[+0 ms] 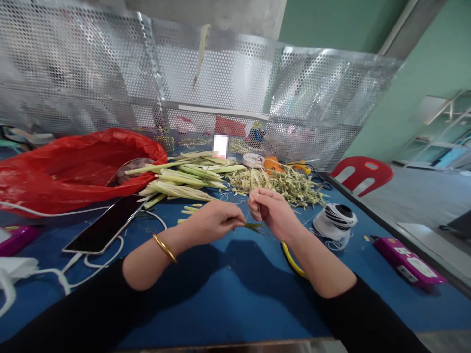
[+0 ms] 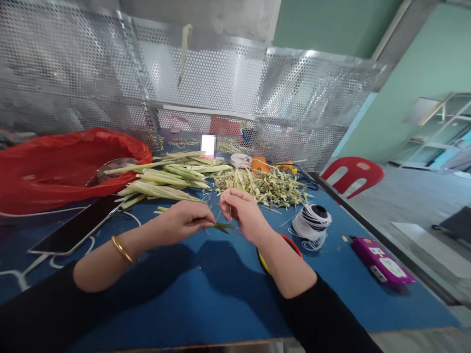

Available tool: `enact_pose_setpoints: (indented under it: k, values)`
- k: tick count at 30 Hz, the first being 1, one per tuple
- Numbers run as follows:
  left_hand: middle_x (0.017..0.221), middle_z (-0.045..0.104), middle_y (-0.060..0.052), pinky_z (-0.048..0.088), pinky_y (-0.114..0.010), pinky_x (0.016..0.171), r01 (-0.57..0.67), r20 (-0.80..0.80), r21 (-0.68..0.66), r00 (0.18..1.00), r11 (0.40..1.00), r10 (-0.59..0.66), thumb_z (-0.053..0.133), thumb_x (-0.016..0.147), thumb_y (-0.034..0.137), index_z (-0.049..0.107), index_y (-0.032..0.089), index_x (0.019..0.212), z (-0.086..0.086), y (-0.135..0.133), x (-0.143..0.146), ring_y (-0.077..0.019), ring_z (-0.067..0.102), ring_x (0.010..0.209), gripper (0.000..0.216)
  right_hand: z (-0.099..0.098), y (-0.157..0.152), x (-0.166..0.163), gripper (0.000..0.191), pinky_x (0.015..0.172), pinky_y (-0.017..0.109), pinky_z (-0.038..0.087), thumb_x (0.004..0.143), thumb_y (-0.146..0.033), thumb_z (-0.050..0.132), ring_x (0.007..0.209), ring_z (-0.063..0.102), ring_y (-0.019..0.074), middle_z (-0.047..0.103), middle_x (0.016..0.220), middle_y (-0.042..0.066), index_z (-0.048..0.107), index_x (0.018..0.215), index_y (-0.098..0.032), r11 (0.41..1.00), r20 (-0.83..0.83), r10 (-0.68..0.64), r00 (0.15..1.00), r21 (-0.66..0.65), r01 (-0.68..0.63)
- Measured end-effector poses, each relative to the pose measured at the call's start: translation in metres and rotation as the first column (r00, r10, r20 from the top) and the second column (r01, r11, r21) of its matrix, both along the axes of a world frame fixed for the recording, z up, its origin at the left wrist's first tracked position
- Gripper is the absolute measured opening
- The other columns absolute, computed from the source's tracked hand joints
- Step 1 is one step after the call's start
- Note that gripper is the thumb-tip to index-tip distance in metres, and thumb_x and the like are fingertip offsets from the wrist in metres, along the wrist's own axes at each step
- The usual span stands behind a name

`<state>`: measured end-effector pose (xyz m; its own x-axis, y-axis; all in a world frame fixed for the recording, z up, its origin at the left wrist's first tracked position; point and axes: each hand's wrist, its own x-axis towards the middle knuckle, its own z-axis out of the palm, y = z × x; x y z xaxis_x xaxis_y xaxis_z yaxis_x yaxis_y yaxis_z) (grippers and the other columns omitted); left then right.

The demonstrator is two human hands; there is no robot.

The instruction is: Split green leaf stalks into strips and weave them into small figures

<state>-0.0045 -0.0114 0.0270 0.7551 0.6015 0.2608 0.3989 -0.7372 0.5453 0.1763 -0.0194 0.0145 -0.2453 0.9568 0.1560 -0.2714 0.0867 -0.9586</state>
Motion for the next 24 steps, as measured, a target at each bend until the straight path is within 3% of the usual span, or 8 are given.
enact_pose_setpoints:
  k: [4,8,11,13,15,18,21,24]
  values:
    - [0.064,0.058,0.002,0.039,-0.020,0.058,-0.052,0.136,-0.188,0.988,0.981,0.078,0.050,0.081,0.021,0.064,0.015,0.082,0.009,0.000,0.000,-0.0099,0.051,0.059,0.014,-0.010,0.010,0.000,0.010,0.045,0.018,0.036,0.069,-0.019,0.063,0.045,0.043,0.0060,0.049,0.053,-0.005,0.055,0.065,-0.015,0.939,-0.293,-0.014,0.956,-0.332,-0.088]
    - [0.061,0.056,0.004,0.040,-0.021,0.056,-0.225,0.239,-0.253,0.928,0.941,0.286,0.051,0.080,0.025,0.060,0.016,0.078,0.003,0.005,0.001,-0.0103,0.051,0.056,0.012,-0.019,0.010,-0.011,0.013,0.050,0.020,0.041,0.068,-0.021,0.065,0.049,0.049,0.0080,0.051,0.055,-0.004,0.054,0.064,-0.016,0.927,-0.369,-0.056,0.928,-0.364,-0.089]
    - [0.061,0.058,0.003,0.041,-0.023,0.055,-0.359,0.276,-0.239,0.866,0.902,0.417,0.052,0.079,0.026,0.061,0.015,0.081,-0.004,0.009,0.000,-0.0113,0.052,0.054,0.014,-0.023,0.001,-0.023,0.015,0.057,0.023,0.042,0.075,-0.027,0.062,0.057,0.051,0.0107,0.053,0.061,-0.002,0.053,0.066,-0.018,0.985,-0.289,-0.060,0.956,-0.173,0.010]
    - [0.062,0.061,0.002,0.041,-0.023,0.056,-0.420,0.277,-0.207,0.841,0.884,0.464,0.052,0.078,0.026,0.062,0.015,0.083,-0.008,0.010,0.001,-0.0123,0.053,0.055,0.015,-0.025,-0.008,-0.029,0.019,0.062,0.025,0.041,0.082,-0.029,0.055,0.061,0.049,0.0119,0.051,0.062,-0.002,0.051,0.066,-0.019,0.991,-0.090,-0.115,0.989,0.055,0.120]
    - [0.062,0.063,0.001,0.042,-0.024,0.057,-0.465,0.259,-0.161,0.831,0.871,0.492,0.052,0.078,0.024,0.064,0.016,0.079,-0.010,0.010,0.002,-0.0137,0.055,0.057,0.015,-0.025,-0.016,-0.033,0.022,0.063,0.026,0.037,0.087,-0.028,0.049,0.062,0.044,0.0128,0.047,0.064,-0.002,0.048,0.066,-0.020,0.936,0.163,-0.219,0.962,0.313,0.160]
    - [0.067,0.067,0.000,0.041,-0.025,0.061,-0.520,0.217,-0.072,0.825,0.851,0.522,0.051,0.077,0.022,0.065,0.017,0.074,-0.013,0.006,0.004,-0.0157,0.059,0.065,0.015,-0.026,-0.025,-0.035,0.019,0.063,0.027,0.033,0.089,-0.022,0.043,0.063,0.041,0.0141,0.044,0.066,-0.001,0.045,0.070,-0.021,0.812,0.408,-0.347,0.844,0.581,0.053]
    - [0.075,0.070,-0.002,0.041,-0.025,0.064,-0.543,0.173,0.006,0.828,0.840,0.534,0.050,0.078,0.021,0.066,0.018,0.074,-0.016,0.004,0.006,-0.0171,0.061,0.072,0.017,-0.027,-0.028,-0.036,0.017,0.064,0.029,0.033,0.088,-0.017,0.039,0.065,0.041,0.0155,0.045,0.070,0.001,0.041,0.072,-0.022,0.724,0.476,-0.411,0.778,0.688,-0.038]
    - [0.080,0.071,-0.004,0.041,-0.027,0.067,-0.505,0.100,0.109,0.863,0.856,0.496,0.048,0.079,0.018,0.067,0.018,0.077,-0.018,0.005,0.005,-0.0184,0.062,0.076,0.019,-0.025,-0.027,-0.035,0.017,0.062,0.029,0.032,0.087,-0.016,0.039,0.065,0.040,0.0153,0.044,0.069,0.001,0.039,0.071,-0.021,0.719,0.489,-0.407,0.771,0.692,-0.059]
